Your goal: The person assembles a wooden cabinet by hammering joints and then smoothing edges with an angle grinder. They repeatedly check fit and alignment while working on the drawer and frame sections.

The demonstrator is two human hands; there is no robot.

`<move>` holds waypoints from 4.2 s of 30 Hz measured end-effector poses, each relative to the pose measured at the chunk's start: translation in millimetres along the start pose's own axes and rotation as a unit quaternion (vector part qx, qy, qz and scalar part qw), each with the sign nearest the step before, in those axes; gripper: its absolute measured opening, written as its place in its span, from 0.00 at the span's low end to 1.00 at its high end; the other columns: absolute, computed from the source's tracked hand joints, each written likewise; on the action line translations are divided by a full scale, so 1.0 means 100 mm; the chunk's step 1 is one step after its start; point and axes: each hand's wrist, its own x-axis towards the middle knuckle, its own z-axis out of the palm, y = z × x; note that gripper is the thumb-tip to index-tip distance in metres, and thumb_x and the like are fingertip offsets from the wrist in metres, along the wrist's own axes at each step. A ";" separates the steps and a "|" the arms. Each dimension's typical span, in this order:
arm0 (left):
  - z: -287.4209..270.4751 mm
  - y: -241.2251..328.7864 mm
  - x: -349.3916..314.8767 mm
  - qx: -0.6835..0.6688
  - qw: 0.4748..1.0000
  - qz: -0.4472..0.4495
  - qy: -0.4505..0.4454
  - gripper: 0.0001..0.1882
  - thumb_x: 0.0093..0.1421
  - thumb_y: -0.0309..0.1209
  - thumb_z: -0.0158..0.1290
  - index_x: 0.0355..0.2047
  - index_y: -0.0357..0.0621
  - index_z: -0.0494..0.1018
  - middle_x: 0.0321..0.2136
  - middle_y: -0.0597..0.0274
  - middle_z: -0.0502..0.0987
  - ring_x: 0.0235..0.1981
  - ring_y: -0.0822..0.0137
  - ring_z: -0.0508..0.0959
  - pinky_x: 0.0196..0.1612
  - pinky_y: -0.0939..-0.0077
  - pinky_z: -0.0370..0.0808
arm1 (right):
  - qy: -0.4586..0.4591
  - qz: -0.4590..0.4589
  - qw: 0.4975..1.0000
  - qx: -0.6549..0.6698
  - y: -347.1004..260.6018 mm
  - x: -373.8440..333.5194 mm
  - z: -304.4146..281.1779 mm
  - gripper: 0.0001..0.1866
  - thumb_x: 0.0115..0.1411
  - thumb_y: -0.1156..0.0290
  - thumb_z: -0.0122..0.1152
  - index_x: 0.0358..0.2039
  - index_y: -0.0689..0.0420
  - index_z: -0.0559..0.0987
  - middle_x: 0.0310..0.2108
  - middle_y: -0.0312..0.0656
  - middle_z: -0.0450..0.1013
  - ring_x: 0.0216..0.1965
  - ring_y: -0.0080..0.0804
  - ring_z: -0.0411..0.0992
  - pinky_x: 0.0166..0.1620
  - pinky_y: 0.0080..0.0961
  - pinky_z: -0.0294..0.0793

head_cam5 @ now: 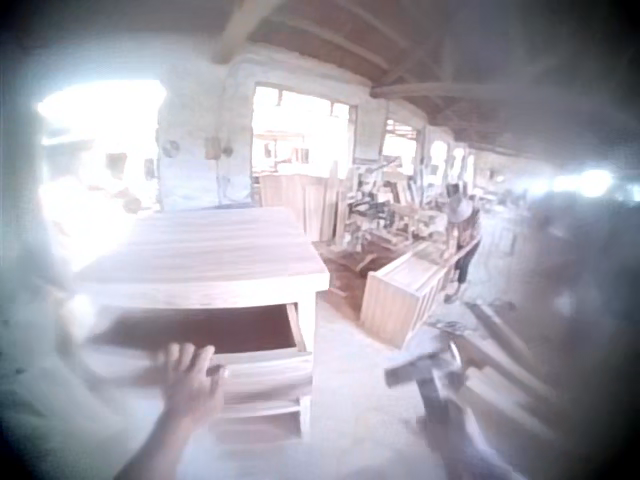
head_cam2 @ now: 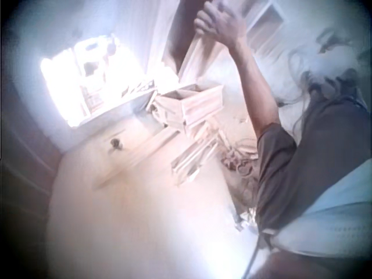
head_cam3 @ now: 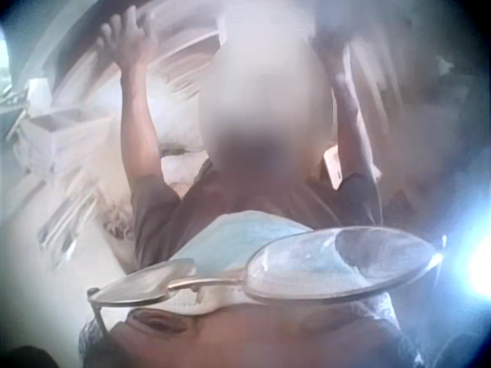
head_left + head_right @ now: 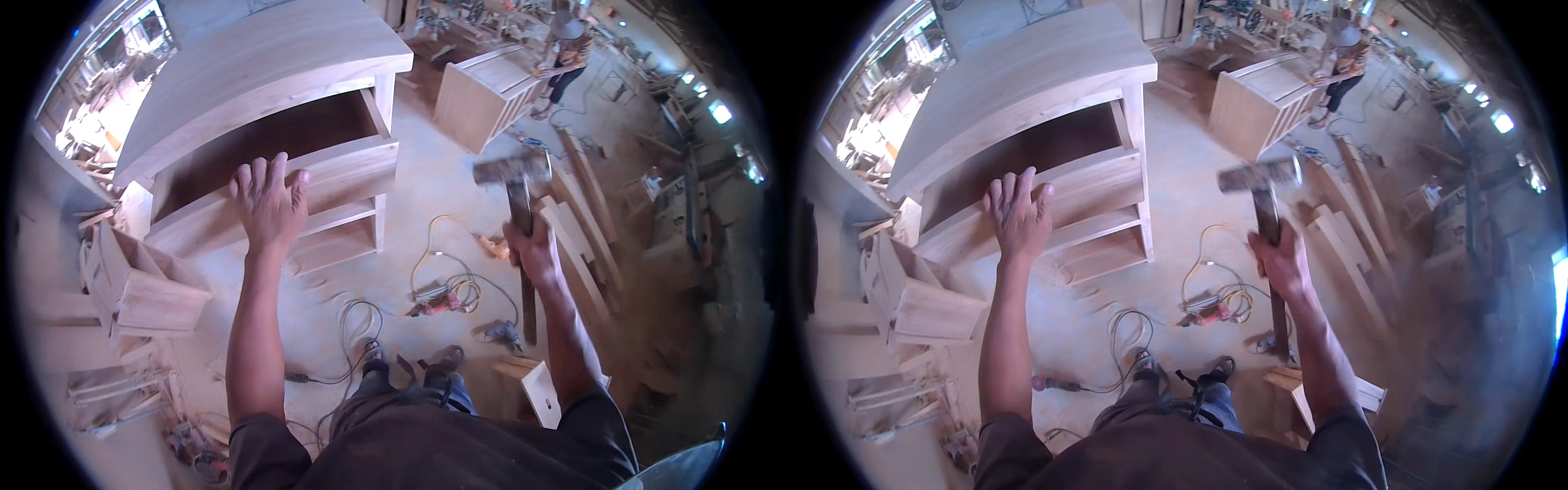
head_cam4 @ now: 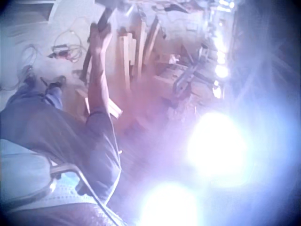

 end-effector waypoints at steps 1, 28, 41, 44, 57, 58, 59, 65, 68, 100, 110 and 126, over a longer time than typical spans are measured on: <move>-0.01 0.01 0.01 -0.008 1.000 0.004 -0.003 0.26 0.66 0.51 0.48 0.54 0.45 0.73 0.43 0.55 0.71 0.50 0.53 0.67 0.60 0.52 0.58 | 0.028 -0.036 0.998 -0.039 -0.27 0.03 0.05 0.13 0.62 0.64 0.64 0.32 0.59 0.71 0.19 0.34 0.68 0.18 0.19 0.67 0.21 0.23 0.65; -0.06 -0.14 0.02 -0.053 0.996 0.070 0.015 0.37 0.51 0.36 0.68 0.61 0.47 0.66 0.69 0.52 0.54 0.70 0.45 0.51 0.67 0.41 0.49 | -0.120 -0.077 0.984 -0.106 -1.05 0.59 0.87 0.15 0.62 0.64 0.64 0.36 0.62 0.71 0.25 0.40 0.71 0.23 0.28 0.71 0.26 0.28 0.70; 0.21 -0.18 0.34 0.003 0.997 0.061 0.046 0.50 0.48 0.41 0.71 0.67 0.48 0.55 0.72 0.44 0.46 0.72 0.34 0.43 0.67 0.30 0.46 | -0.034 0.208 0.935 0.287 0.80 -0.06 0.84 0.14 0.64 0.64 0.61 0.27 0.59 0.71 0.18 0.37 0.67 0.12 0.28 0.65 0.18 0.26 0.64; 0.30 -0.18 0.41 0.014 0.998 0.047 0.050 0.53 0.47 0.42 0.71 0.68 0.47 0.51 0.73 0.43 0.44 0.73 0.35 0.41 0.68 0.31 0.44 | -0.040 0.278 0.928 0.244 1.31 -0.45 0.72 0.18 0.64 0.62 0.59 0.20 0.58 0.72 0.16 0.40 0.69 0.13 0.30 0.67 0.19 0.29 0.67; 0.00 -0.39 0.76 0.089 0.995 0.047 -0.025 0.64 0.36 0.45 0.76 0.70 0.50 0.51 0.71 0.46 0.47 0.72 0.41 0.44 0.73 0.43 0.40 | -0.001 0.504 0.790 0.348 3.03 -2.15 0.67 0.14 0.64 0.65 0.58 0.23 0.56 0.72 0.17 0.39 0.68 0.15 0.31 0.68 0.19 0.35 0.67; -0.05 -0.39 0.80 0.089 0.994 0.057 -0.037 0.64 0.35 0.46 0.76 0.70 0.49 0.52 0.70 0.47 0.50 0.71 0.42 0.47 0.73 0.44 0.41 | 0.009 0.519 0.772 0.368 3.17 -2.23 0.71 0.14 0.64 0.64 0.60 0.25 0.57 0.72 0.18 0.40 0.68 0.15 0.32 0.68 0.19 0.37 0.67; -0.06 -0.39 0.81 0.097 0.993 0.059 -0.031 0.64 0.34 0.46 0.76 0.70 0.51 0.52 0.69 0.48 0.52 0.70 0.43 0.50 0.72 0.45 0.44 | 0.016 0.534 0.752 0.386 3.31 -2.28 0.76 0.14 0.63 0.63 0.61 0.26 0.57 0.72 0.20 0.41 0.69 0.15 0.33 0.67 0.19 0.38 0.68; 0.16 -0.47 0.94 0.192 0.979 0.066 0.030 0.62 0.33 0.51 0.76 0.69 0.62 0.56 0.59 0.49 0.62 0.60 0.48 0.61 0.62 0.49 0.57 | 0.029 0.564 0.721 0.400 3.69 -2.50 1.04 0.13 0.63 0.65 0.61 0.26 0.57 0.71 0.20 0.42 0.68 0.15 0.35 0.67 0.20 0.40 0.68; 0.23 -0.46 1.05 0.226 0.972 0.046 0.049 0.59 0.34 0.52 0.75 0.68 0.64 0.58 0.54 0.50 0.65 0.57 0.49 0.63 0.59 0.51 0.59 | 0.030 0.565 0.721 0.401 3.70 -2.47 1.18 0.13 0.63 0.65 0.60 0.27 0.58 0.71 0.20 0.43 0.68 0.15 0.35 0.68 0.19 0.40 0.69; 0.36 -0.66 1.21 0.262 0.956 0.118 0.057 0.56 0.35 0.51 0.77 0.59 0.37 0.64 0.55 0.39 0.67 0.58 0.40 0.64 0.61 0.43 0.60 | -0.086 0.624 0.730 0.264 6.82 -1.78 2.23 0.14 0.61 0.60 0.57 0.23 0.55 0.72 0.16 0.43 0.69 0.12 0.40 0.68 0.15 0.41 0.67; 0.38 -0.67 1.16 0.314 0.942 0.106 0.061 0.54 0.37 0.53 0.75 0.58 0.34 0.64 0.53 0.39 0.70 0.56 0.40 0.66 0.59 0.44 0.62 | -0.135 0.653 0.727 0.161 6.52 -1.90 1.76 0.13 0.62 0.59 0.54 0.27 0.54 0.73 0.17 0.41 0.70 0.13 0.37 0.68 0.15 0.40 0.68; 0.29 -0.68 0.94 0.199 0.974 0.011 0.107 0.43 0.43 0.43 0.71 0.59 0.46 0.67 0.53 0.53 0.67 0.54 0.49 0.65 0.58 0.53 0.62 | -0.082 0.435 0.815 0.374 3.79 -2.16 0.87 0.13 0.64 0.61 0.56 0.29 0.56 0.75 0.18 0.36 0.68 0.21 0.32 0.69 0.28 0.28 0.72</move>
